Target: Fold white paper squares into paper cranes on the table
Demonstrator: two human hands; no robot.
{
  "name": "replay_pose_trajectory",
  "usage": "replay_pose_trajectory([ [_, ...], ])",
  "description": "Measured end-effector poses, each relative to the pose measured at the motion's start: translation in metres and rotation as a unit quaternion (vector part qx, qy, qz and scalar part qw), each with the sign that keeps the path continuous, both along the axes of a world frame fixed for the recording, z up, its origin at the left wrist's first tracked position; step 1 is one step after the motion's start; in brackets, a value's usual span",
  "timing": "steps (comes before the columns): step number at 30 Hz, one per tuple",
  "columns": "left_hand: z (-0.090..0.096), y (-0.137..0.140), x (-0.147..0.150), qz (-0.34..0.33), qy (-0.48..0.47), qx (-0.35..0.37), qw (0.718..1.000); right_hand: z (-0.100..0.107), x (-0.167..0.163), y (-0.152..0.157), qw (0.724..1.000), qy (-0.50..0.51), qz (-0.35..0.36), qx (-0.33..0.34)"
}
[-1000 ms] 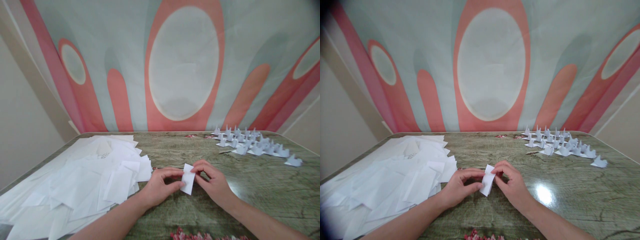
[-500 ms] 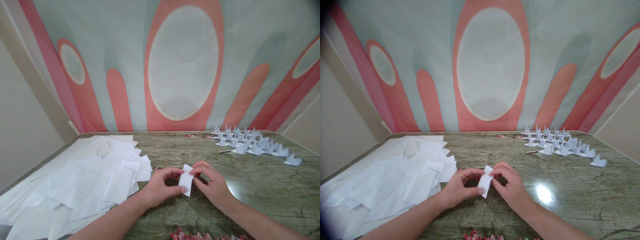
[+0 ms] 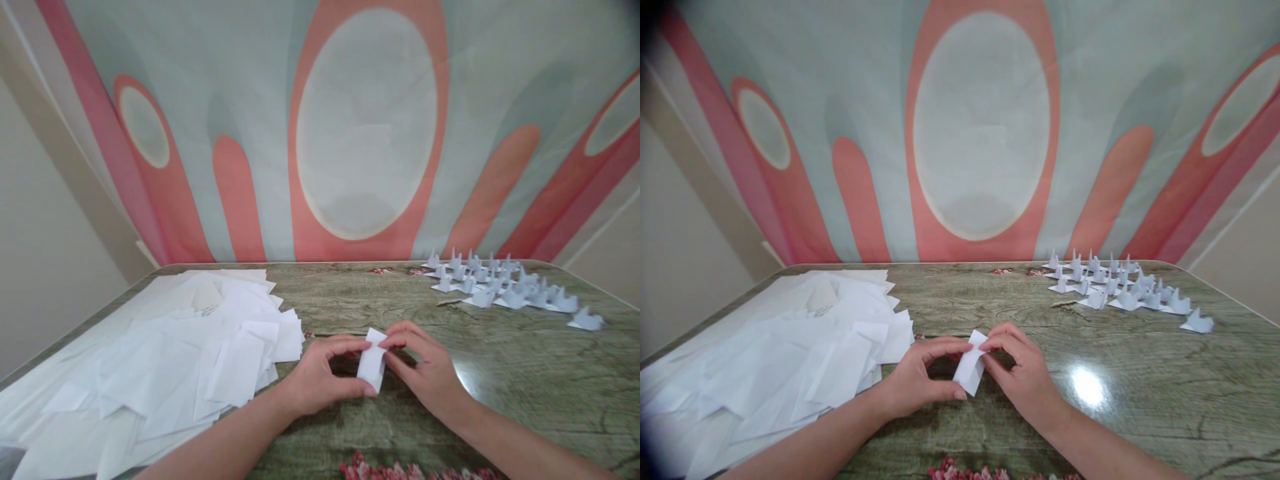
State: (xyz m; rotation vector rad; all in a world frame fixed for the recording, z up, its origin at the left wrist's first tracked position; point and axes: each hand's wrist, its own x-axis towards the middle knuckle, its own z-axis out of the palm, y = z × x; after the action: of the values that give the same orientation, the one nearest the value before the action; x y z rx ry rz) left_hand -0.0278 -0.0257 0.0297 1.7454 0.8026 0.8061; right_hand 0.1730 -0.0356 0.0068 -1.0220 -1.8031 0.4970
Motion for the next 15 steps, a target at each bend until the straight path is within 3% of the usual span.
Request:
replay_pose_trajectory([
  [8, -0.0015, 0.0009, -0.0003, 0.009, 0.007, 0.031, 0.999, 0.001, 0.0002, 0.0025, 1.0, 0.004, 0.007, -0.03],
  [15, -0.0043, 0.0017, 0.0017, 0.065, 0.038, 0.069, 0.995, 0.0004, 0.0003, 0.0059, 0.997, 0.003, 0.046, -0.069],
])
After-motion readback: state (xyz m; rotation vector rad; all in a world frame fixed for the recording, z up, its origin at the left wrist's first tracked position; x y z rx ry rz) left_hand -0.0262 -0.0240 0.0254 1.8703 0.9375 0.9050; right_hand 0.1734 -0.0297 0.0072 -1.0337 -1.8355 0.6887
